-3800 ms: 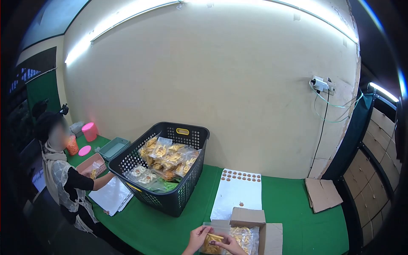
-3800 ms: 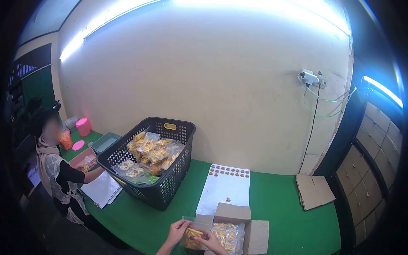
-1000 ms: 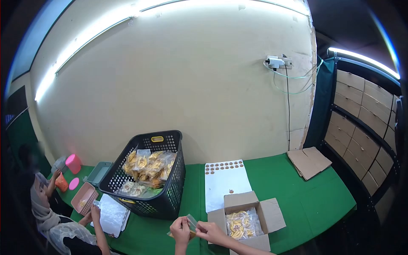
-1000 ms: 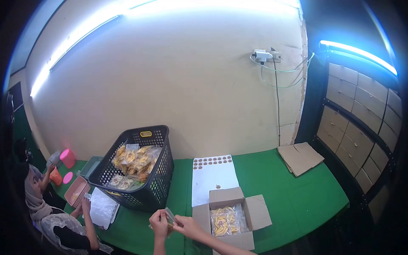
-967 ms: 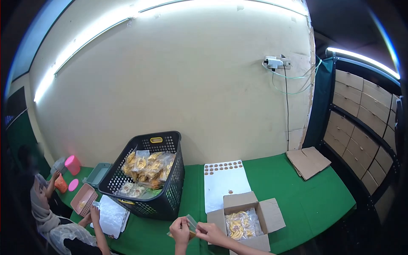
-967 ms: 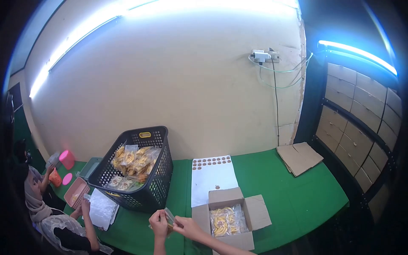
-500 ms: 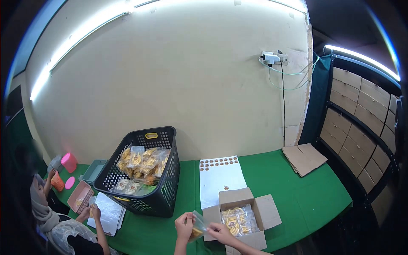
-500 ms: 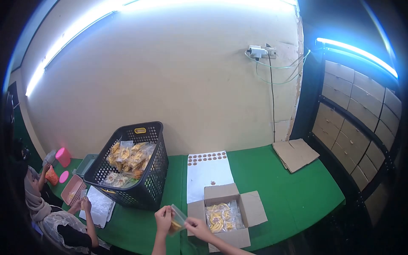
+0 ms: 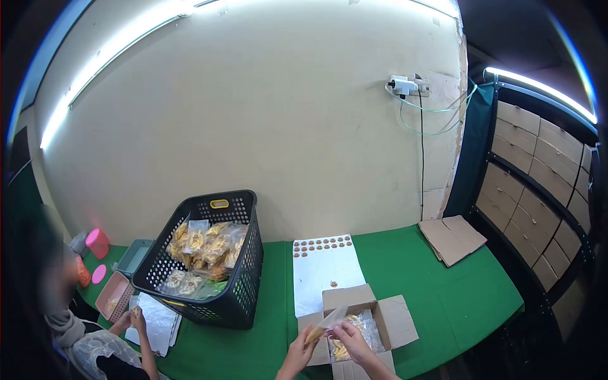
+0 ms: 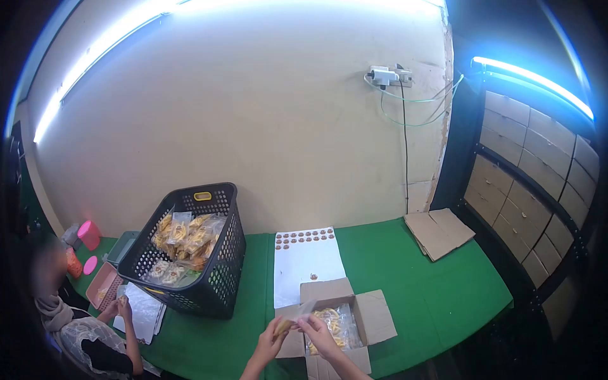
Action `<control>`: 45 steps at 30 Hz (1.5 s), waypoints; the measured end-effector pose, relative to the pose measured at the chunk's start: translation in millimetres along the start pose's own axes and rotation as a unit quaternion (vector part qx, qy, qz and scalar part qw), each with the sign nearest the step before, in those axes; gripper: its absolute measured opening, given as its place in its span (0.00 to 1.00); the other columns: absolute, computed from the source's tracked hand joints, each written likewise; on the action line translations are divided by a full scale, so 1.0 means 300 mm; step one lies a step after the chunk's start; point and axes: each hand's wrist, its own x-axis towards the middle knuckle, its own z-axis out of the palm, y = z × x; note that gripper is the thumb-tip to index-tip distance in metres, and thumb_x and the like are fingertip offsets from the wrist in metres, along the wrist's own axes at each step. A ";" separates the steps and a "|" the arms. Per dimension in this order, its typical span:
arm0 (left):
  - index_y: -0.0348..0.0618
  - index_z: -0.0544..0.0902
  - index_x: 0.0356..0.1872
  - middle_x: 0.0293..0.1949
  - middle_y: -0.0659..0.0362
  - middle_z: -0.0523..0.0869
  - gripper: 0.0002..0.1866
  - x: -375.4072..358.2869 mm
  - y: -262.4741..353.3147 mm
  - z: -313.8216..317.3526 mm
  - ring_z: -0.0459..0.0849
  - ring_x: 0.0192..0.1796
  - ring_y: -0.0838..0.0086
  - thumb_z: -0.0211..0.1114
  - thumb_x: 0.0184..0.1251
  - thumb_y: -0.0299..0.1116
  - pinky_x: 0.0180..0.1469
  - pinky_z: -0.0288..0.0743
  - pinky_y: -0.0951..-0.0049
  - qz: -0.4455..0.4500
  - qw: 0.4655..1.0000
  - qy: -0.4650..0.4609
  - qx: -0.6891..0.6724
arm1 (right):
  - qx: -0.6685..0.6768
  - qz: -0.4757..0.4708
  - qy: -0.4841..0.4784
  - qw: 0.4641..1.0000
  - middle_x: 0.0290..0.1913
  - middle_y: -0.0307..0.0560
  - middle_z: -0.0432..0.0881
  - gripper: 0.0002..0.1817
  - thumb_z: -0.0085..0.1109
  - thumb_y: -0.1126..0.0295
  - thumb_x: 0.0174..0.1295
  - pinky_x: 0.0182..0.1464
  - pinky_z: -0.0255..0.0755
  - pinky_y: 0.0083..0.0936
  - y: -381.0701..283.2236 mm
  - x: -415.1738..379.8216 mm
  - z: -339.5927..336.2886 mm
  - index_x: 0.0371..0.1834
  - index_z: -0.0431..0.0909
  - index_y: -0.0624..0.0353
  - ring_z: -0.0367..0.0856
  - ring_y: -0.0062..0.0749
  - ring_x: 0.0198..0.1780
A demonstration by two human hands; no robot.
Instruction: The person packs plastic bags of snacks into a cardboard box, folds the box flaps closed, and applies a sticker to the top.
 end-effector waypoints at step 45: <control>0.47 0.70 0.55 0.60 0.58 0.67 0.24 -0.098 -0.285 0.384 0.59 0.64 0.64 0.56 0.56 0.43 0.61 0.45 0.45 0.040 0.946 -0.069 0.314 | -0.639 0.011 0.199 0.743 0.55 0.59 0.65 0.28 0.55 0.66 0.53 0.54 0.60 0.40 0.387 -0.094 -0.378 0.57 0.61 0.61 0.64 0.48 0.56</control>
